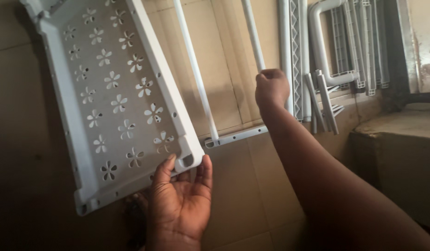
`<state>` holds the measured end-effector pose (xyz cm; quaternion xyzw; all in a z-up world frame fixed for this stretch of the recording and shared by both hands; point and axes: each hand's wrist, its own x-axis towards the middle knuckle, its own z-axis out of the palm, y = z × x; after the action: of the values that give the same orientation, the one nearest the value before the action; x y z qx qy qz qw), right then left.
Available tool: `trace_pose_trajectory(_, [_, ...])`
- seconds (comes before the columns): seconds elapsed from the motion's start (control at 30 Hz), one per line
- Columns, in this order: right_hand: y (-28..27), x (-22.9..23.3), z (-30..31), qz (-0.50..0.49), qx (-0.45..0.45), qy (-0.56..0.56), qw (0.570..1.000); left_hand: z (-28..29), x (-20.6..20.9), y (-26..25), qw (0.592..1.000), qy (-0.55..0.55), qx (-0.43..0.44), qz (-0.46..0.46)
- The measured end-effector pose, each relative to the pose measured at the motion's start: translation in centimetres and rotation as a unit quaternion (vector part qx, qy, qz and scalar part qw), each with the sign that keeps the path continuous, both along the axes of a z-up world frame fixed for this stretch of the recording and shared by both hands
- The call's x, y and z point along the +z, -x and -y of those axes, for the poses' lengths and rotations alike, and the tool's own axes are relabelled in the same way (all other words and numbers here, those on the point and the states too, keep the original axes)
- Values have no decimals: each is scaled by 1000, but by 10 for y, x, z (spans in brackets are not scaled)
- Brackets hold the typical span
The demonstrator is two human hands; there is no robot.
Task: The person assembles a white plastic storage rack by connecting frame pieces, legs, and a perforated shelf tray on the floor. They insert corner joints and rods into the frame, then attach the shelf tray to the assembled structure.
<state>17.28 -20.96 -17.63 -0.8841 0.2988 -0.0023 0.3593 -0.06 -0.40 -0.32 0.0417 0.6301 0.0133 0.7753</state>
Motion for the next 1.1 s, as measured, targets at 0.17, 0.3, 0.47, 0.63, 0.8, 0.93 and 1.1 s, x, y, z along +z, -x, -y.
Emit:
trace_pose_trajectory(0.17, [-5, -14, 7, -11, -22, 0, 1000, 0, -2, -3, 1000, 2, -6, -1])
trace_pose_trajectory(0.3, [-3, -15, 3, -20, 31, 85, 996, 3, -5, -4, 1000, 18, 0, 7])
trace_pose_trajectory(0.47, [-5, -15, 2, -26, 3, 64, 998, 3, -12, -1, 1000, 11, -7, 17])
trace_pose_trajectory(0.63, [-9, -18, 10, -82, 40, 95, 991, -1, -13, 0, 1000, -4, -20, -8])
trace_pose_trajectory(0.8, [-2, -15, 10, -188, 51, 61, 979, -2, -11, -5, 999, -17, -17, -31])
trace_pose_trajectory(0.93, [1, -20, 11, -179, 51, 71, 980, -2, -10, -6, 999, -11, -6, -35])
trace_pose_trajectory(1.1, [6, -31, 16, -173, 70, 83, 979, -7, -7, -5, 998, -31, 19, -59])
